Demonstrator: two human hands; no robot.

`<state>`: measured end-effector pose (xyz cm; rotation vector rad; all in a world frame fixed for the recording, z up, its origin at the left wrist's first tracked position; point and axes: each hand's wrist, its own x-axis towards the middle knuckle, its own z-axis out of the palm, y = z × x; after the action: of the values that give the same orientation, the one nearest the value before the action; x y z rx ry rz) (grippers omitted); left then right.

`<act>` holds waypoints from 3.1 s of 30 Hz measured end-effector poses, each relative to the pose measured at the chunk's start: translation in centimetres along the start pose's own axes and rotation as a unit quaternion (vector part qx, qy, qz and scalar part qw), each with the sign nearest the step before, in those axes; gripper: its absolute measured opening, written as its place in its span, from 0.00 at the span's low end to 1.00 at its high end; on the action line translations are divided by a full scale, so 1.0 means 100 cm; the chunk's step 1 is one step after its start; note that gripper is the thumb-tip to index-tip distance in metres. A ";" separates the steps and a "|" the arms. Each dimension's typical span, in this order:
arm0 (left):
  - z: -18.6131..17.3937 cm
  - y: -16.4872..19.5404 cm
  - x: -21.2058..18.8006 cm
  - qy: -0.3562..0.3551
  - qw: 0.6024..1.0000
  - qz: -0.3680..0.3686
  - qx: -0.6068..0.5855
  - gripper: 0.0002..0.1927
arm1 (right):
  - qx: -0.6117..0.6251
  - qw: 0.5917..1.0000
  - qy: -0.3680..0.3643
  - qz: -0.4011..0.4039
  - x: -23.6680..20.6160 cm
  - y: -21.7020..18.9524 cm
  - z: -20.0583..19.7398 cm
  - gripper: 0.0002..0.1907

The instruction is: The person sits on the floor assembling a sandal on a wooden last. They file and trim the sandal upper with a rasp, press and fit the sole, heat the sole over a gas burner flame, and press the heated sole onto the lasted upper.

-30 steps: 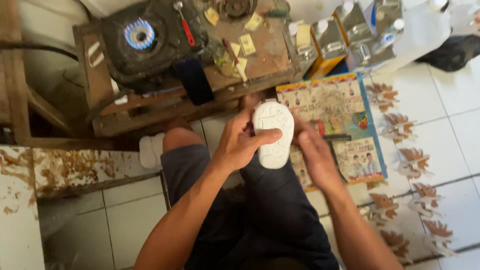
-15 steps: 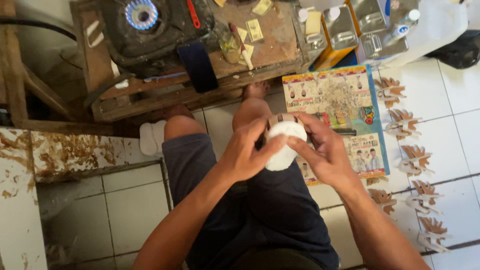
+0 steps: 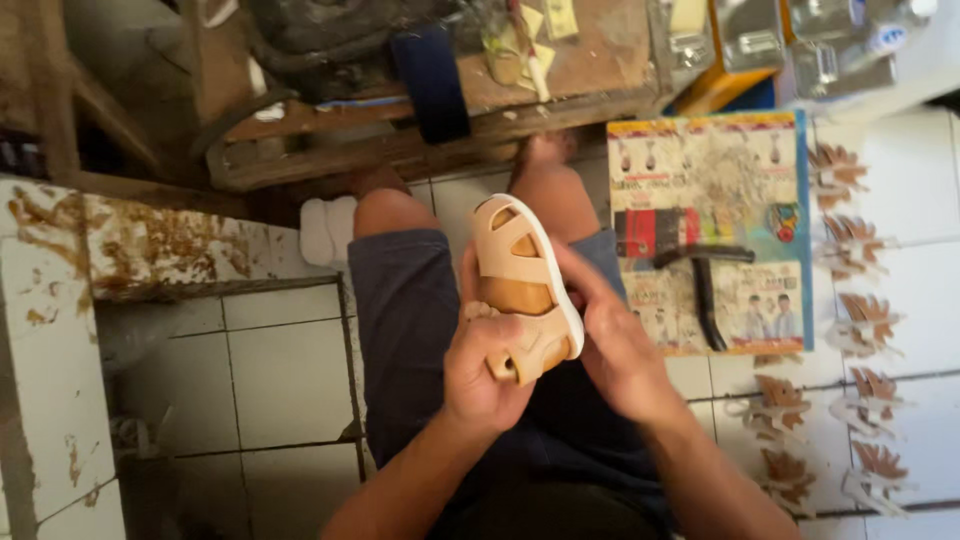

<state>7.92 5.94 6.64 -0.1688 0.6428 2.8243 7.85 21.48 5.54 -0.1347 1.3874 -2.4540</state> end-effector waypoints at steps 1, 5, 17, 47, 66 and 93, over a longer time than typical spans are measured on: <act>0.003 0.001 0.002 0.013 1.000 0.017 0.009 0.44 | -0.032 0.999 -0.004 -0.014 -0.002 0.001 0.006 0.41; 0.015 -0.001 0.005 0.071 0.995 0.063 0.035 0.45 | -0.032 0.999 0.026 0.004 -0.001 -0.001 0.021 0.41; 0.017 -0.007 0.015 0.097 0.990 0.091 0.047 0.41 | -0.109 0.985 0.095 -0.094 0.006 0.021 0.031 0.39; -0.008 0.052 0.006 -0.150 0.813 0.201 0.525 0.28 | -0.087 0.995 -0.039 -0.028 -0.034 0.024 -0.020 0.56; -0.020 0.052 0.003 -0.096 0.717 0.324 0.610 0.18 | -0.125 0.990 -0.061 -0.025 -0.034 0.026 -0.016 0.54; -0.014 0.059 0.004 -0.093 0.773 0.220 0.588 0.15 | -0.087 0.995 -0.044 0.002 -0.043 0.041 -0.012 0.57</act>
<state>6.09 0.28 7.69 0.5394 2.4263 2.1285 12.58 21.86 1.75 -0.2760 1.5587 -2.2924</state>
